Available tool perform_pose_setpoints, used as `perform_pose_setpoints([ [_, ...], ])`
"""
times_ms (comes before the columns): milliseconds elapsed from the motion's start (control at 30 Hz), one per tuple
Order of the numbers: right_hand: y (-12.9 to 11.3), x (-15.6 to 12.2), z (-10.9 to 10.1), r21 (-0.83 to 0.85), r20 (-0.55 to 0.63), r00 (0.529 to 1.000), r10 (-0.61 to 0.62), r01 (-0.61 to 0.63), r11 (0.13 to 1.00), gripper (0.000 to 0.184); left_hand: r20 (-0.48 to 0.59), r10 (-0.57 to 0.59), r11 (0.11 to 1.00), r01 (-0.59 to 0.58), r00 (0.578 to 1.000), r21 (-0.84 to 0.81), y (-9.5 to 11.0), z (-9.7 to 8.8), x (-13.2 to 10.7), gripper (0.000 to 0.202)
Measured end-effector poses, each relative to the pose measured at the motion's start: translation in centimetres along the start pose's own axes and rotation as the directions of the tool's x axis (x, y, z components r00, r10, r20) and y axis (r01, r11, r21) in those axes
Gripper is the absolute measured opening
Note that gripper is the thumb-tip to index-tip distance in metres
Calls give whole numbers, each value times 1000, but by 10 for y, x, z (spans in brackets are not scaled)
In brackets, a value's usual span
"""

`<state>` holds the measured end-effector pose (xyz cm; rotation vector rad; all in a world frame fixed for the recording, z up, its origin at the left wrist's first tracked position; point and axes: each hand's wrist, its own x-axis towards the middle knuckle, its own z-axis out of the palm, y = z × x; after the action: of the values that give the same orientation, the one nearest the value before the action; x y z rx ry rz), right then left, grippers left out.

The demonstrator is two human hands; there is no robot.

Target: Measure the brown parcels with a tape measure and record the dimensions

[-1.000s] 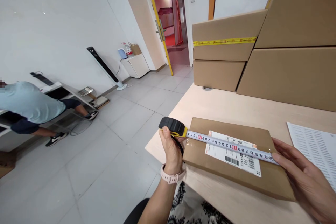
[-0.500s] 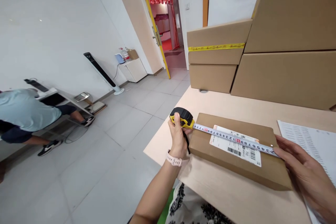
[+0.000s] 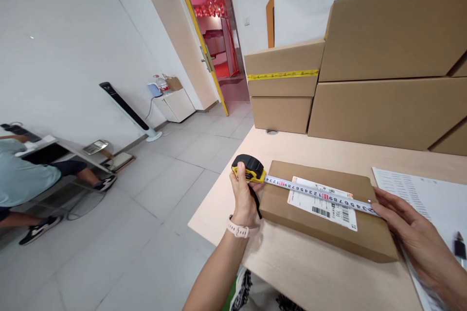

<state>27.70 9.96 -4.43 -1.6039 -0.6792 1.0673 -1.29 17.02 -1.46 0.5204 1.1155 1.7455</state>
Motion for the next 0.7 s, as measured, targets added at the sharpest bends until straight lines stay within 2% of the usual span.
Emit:
perform_pose_setpoints([
  [233,3,2,-2,-46,-2,1000,-8,8,999,59,46,-3,999,5,999,-36,0,-4,-3,52],
  [400,0,-5,-3,-266,-121,979,-162,125,956,51,73,100,993,-95,992,-77,6,-9,-13,48],
  [500,-11,-12,-4,-267,-190,958,-215,160,950,42,103,163,982,-151,981,-117,18,-12,-34,56],
  [567,-22,-15,-7,-226,-230,941,-249,198,954,41,134,168,979,-150,977,-135,27,-17,-54,63],
  [600,-29,-15,-9,-212,-242,931,-272,223,951,41,155,156,981,-135,975,-140,31,-22,-65,63],
  [700,-49,-9,-14,-233,-239,907,-347,294,927,42,274,43,984,8,961,-180,36,-44,-95,58],
])
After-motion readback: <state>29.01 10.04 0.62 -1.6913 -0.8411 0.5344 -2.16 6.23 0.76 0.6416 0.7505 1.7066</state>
